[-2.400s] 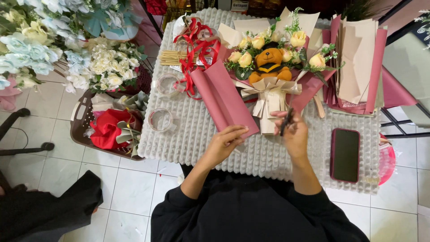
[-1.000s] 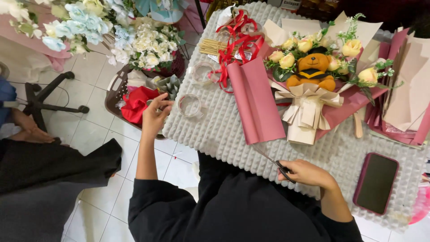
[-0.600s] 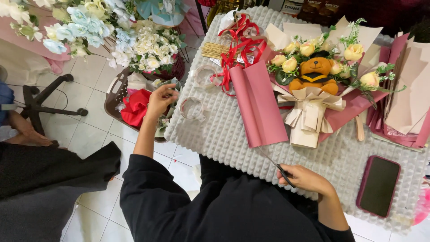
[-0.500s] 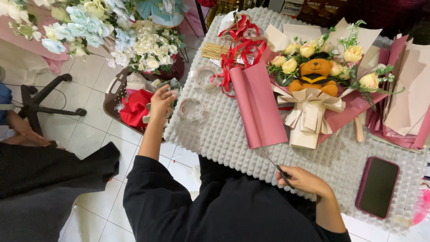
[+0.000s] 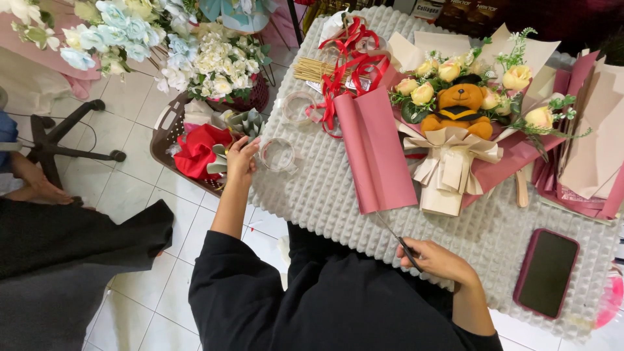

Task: Wrapping a floral bouquet with pink paper and cutting it to size using scissors

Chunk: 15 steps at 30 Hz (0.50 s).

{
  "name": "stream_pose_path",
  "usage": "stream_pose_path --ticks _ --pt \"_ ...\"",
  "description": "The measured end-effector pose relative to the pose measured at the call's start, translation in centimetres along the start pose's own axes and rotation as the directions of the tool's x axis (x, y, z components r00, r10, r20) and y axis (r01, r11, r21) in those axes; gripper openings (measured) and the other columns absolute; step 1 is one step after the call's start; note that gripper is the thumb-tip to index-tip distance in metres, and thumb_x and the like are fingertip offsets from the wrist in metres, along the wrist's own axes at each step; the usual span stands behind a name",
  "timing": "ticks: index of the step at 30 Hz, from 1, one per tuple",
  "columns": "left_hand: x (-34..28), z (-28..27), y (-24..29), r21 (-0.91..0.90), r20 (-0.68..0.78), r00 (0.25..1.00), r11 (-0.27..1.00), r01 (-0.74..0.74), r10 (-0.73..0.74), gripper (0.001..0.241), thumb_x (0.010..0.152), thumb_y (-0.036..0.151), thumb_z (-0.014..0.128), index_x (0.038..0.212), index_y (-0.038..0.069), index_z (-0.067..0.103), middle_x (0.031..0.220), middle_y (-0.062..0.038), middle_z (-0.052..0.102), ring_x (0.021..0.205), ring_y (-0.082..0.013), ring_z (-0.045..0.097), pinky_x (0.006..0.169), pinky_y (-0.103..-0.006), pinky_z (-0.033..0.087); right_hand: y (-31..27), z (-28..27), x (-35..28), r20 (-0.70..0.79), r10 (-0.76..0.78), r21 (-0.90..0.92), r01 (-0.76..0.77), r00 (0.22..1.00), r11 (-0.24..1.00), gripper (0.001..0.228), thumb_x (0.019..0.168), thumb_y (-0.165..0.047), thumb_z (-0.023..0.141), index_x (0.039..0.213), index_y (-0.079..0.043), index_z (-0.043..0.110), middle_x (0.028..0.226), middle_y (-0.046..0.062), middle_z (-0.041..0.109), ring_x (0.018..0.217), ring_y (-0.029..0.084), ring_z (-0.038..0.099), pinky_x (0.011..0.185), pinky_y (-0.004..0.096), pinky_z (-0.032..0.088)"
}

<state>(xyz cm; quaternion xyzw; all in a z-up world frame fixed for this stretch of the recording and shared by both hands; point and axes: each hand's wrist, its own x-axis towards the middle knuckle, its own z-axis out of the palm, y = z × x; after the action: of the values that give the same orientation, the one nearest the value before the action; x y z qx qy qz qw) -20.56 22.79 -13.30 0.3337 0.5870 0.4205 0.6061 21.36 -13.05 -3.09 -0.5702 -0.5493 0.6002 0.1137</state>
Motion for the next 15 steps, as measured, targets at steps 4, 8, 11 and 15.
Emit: stream_pose_path --ticks 4,8,11,15 --pt "1.9 -0.1 -2.6 0.034 -0.047 0.996 0.996 -0.077 0.079 0.061 0.088 0.001 0.073 0.143 0.0 0.045 0.119 -0.011 0.074 0.031 -0.0106 0.04 0.028 -0.0254 0.033 0.9 0.0 -0.1 0.002 0.005 0.009 -0.005 1.0 1.0 0.035 0.086 -0.05 0.076 0.091 -0.016 0.069 0.073 0.006 0.08 0.073 0.02 0.072 0.075 0.035 0.056" --pt "1.5 0.8 -2.9 0.1 -0.113 0.979 0.983 -0.156 0.167 0.054 0.088 0.01 0.079 0.135 0.001 0.053 0.111 -0.011 0.076 0.027 -0.0118 0.042 0.026 -0.0257 0.03 2.0 0.1 -0.2 -0.009 0.009 0.031 -0.008 1.0 0.999 0.036 0.085 -0.049 0.077 0.092 -0.014 0.069 0.073 0.007 0.08 0.072 0.021 0.071 0.075 0.035 0.056" --pt "0.4 1.5 -2.4 0.176 -0.183 0.956 0.964 -0.199 0.231 0.05 0.087 0.019 0.084 0.129 0.004 0.06 0.103 -0.01 0.077 0.042 -0.0108 0.055 0.031 -0.0227 0.034 2.2 0.1 -0.3 -0.009 0.002 0.043 -0.002 1.0 0.999 0.036 0.085 -0.049 0.077 0.093 -0.014 0.069 0.073 0.007 0.08 0.072 0.021 0.071 0.074 0.036 0.056" --pt "2.7 0.8 -4.4 0.283 -0.176 0.912 0.906 -0.314 0.371 0.053 0.081 0.01 0.087 0.127 0.002 0.062 0.097 -0.011 0.079 0.065 -0.0109 0.068 0.056 -0.0209 0.053 2.4 0.0 -0.6 -0.02 0.003 0.068 -0.001 1.0 0.998 0.034 0.085 -0.046 0.077 0.093 -0.014 0.071 0.073 0.006 0.081 0.072 0.02 0.071 0.074 0.035 0.057"
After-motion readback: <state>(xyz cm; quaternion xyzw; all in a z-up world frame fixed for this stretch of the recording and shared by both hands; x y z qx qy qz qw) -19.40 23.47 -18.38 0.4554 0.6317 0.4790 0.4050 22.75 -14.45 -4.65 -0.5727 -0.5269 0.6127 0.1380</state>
